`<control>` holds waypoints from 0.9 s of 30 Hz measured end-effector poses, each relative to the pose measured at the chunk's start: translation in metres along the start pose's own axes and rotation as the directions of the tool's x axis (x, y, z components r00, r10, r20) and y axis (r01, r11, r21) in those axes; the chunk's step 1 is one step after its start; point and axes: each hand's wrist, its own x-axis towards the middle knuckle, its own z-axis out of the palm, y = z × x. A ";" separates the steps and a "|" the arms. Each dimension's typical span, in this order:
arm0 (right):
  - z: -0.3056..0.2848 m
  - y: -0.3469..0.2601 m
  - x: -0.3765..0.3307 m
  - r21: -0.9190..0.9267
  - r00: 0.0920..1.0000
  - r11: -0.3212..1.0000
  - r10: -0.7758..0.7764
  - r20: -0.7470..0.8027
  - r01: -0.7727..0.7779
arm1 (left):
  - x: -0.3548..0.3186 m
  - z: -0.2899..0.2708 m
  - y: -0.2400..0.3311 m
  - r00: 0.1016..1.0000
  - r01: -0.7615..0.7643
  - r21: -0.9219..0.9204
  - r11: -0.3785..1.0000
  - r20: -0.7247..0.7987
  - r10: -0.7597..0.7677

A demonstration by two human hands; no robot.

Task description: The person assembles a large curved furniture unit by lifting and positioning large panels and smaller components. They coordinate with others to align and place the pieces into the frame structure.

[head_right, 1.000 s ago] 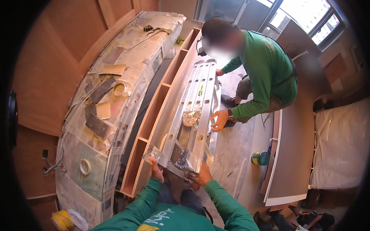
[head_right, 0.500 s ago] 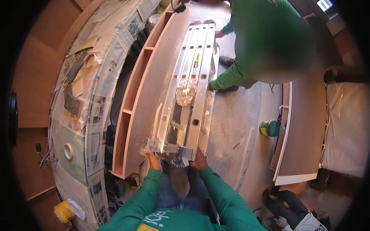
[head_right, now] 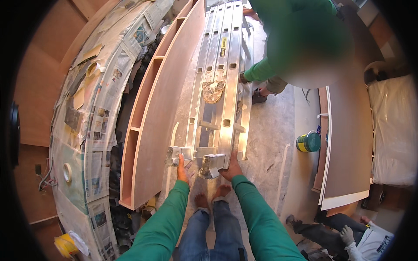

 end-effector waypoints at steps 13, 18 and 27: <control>-0.054 -0.024 -0.022 -0.233 0.991 0.969 -0.059 0.122 0.087 | -0.004 0.011 0.052 0.978 -0.016 -0.432 0.902 0.181 0.104; -0.041 -0.018 -0.040 0.029 0.986 0.990 0.138 -0.091 -0.136 | -0.014 0.013 0.073 0.978 0.002 -0.507 0.862 0.179 0.103; -0.039 0.034 -0.255 -0.331 0.913 0.854 0.403 -0.068 -0.401 | -0.042 0.001 0.055 0.995 0.098 -0.369 0.924 0.060 -0.082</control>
